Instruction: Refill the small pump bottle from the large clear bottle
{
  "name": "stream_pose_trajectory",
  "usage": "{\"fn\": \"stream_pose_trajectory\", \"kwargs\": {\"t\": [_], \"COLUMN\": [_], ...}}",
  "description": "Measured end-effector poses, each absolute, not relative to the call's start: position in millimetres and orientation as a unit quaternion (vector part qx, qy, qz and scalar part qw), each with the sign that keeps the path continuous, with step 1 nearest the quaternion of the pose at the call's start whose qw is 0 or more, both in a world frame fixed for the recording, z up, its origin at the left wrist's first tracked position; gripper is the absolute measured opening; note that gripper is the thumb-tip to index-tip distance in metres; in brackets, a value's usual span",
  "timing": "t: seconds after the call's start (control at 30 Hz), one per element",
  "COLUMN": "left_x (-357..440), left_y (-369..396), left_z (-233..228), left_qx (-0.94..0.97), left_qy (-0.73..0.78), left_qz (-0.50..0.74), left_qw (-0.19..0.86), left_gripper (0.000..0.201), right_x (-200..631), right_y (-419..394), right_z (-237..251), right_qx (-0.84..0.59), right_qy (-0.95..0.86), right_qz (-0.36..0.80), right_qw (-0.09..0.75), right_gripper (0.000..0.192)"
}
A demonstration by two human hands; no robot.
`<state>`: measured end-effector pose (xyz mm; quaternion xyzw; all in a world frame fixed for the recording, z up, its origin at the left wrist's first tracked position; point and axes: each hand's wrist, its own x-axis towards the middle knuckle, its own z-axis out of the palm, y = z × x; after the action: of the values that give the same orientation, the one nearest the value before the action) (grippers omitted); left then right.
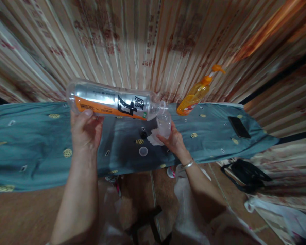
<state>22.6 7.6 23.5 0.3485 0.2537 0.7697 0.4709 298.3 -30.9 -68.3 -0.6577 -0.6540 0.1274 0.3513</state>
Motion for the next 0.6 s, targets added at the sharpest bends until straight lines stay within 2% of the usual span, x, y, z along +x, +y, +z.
{"fn": "stream_pose_trajectory", "kwargs": {"t": [0.6], "left_x": [22.6], "left_y": [9.2], "left_z": [23.3], "left_qx": [0.337], "left_qy": [0.235], "left_qz": [0.772], "left_qw": [0.485], "left_gripper": [0.033], "right_x": [299.8], "right_y": [-30.7], "right_z": [-71.5], "right_qx": [-0.657], "right_qy": [-0.652], "right_qz": [0.132], "right_qw": [0.355], "right_gripper": [0.080]}}
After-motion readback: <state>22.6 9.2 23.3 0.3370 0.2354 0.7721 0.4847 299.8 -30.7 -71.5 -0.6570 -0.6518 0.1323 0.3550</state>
